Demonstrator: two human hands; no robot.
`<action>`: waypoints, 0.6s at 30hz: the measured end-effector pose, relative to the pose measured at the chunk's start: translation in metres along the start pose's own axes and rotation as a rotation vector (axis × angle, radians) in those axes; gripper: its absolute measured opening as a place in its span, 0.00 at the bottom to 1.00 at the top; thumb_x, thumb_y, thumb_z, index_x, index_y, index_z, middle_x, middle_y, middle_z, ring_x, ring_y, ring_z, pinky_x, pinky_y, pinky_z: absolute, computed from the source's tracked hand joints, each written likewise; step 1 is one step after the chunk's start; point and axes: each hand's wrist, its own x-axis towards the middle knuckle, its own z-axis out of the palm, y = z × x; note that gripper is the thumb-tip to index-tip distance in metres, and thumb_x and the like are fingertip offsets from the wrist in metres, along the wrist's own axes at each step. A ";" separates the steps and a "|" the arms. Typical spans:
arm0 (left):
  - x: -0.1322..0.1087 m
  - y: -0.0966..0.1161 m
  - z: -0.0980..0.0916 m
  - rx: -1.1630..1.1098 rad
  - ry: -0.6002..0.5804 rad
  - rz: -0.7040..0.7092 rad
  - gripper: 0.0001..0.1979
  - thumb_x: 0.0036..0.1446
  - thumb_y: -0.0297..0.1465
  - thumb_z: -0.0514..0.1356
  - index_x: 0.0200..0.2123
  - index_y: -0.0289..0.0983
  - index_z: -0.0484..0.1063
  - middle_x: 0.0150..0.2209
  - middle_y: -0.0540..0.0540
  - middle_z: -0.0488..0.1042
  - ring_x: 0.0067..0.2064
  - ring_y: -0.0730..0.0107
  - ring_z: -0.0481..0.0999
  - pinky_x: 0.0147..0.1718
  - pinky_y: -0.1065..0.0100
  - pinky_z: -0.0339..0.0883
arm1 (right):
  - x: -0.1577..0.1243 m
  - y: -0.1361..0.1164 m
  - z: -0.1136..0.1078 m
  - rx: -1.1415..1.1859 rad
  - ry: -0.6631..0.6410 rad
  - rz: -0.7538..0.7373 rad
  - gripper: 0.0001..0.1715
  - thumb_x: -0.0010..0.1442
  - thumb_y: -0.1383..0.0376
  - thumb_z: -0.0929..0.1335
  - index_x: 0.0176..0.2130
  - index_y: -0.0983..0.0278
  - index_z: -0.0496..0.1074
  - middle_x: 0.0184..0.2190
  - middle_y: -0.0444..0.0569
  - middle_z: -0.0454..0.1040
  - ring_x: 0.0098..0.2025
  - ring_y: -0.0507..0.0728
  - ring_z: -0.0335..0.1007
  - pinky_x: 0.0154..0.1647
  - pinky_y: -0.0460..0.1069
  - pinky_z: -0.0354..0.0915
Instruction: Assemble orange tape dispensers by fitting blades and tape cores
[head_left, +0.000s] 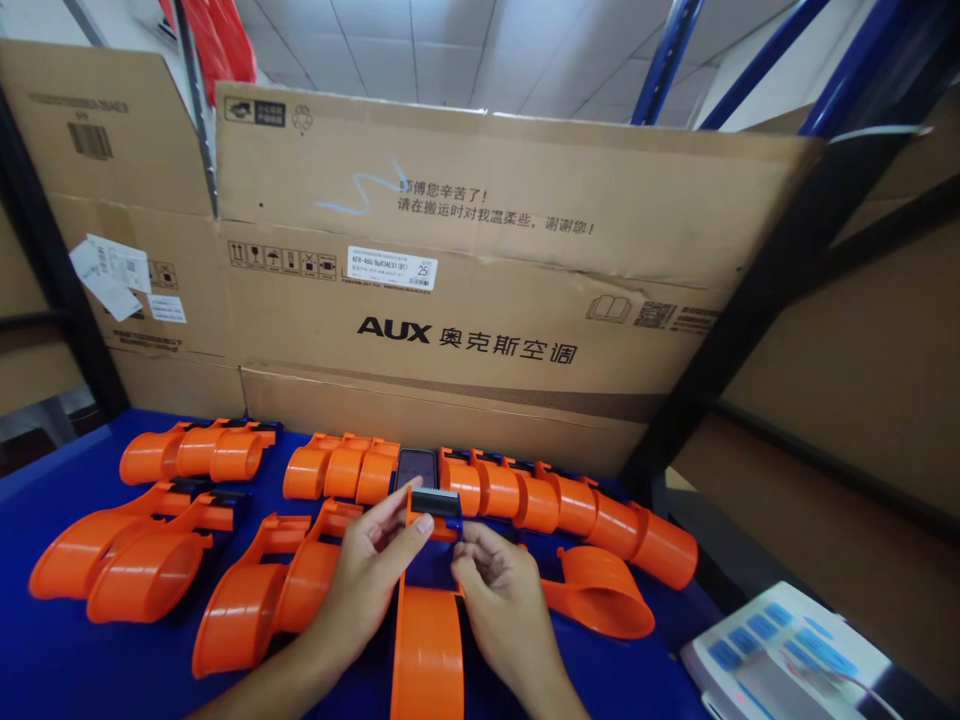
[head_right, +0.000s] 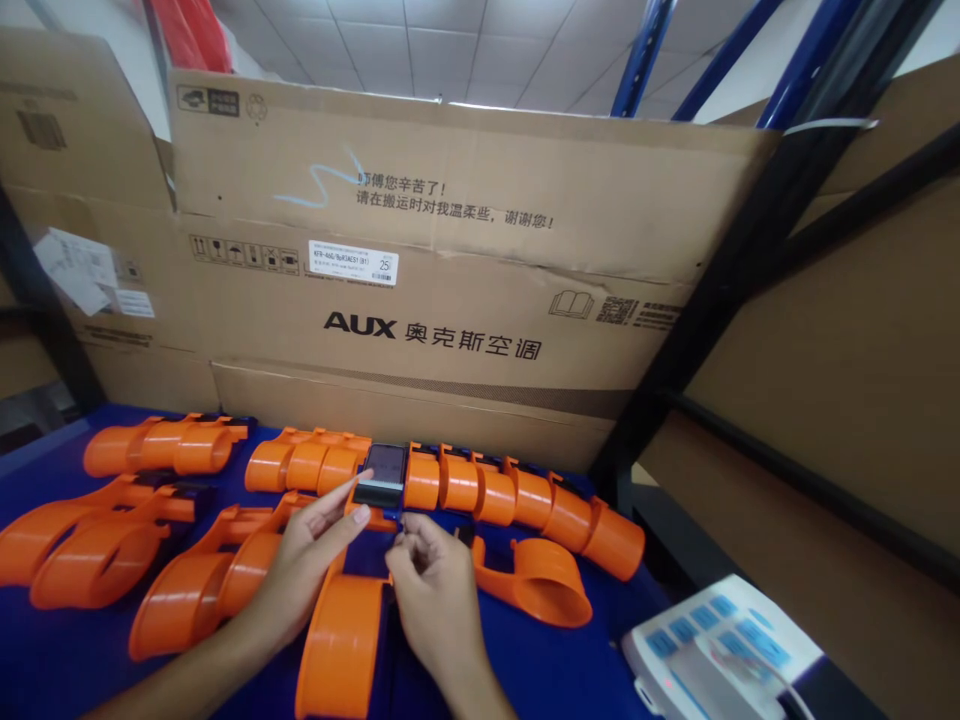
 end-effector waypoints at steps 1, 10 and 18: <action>0.000 0.001 0.001 -0.011 -0.003 -0.007 0.31 0.58 0.38 0.69 0.63 0.39 0.70 0.52 0.41 0.82 0.58 0.51 0.76 0.59 0.56 0.67 | 0.000 0.000 0.001 0.000 0.003 -0.004 0.08 0.58 0.63 0.66 0.29 0.64 0.70 0.22 0.39 0.61 0.25 0.50 0.54 0.26 0.44 0.54; -0.004 0.006 0.001 -0.050 -0.001 -0.003 0.32 0.58 0.36 0.68 0.64 0.37 0.69 0.52 0.40 0.82 0.56 0.52 0.78 0.58 0.56 0.68 | -0.001 -0.001 0.005 0.054 0.028 -0.074 0.09 0.58 0.64 0.68 0.33 0.66 0.76 0.22 0.40 0.61 0.24 0.49 0.51 0.24 0.44 0.53; -0.004 0.010 0.001 -0.114 0.019 -0.041 0.27 0.55 0.38 0.70 0.58 0.39 0.76 0.51 0.40 0.82 0.57 0.50 0.77 0.58 0.57 0.67 | 0.000 0.004 0.006 0.088 0.019 -0.033 0.08 0.58 0.62 0.71 0.34 0.66 0.75 0.22 0.40 0.63 0.24 0.49 0.54 0.25 0.44 0.56</action>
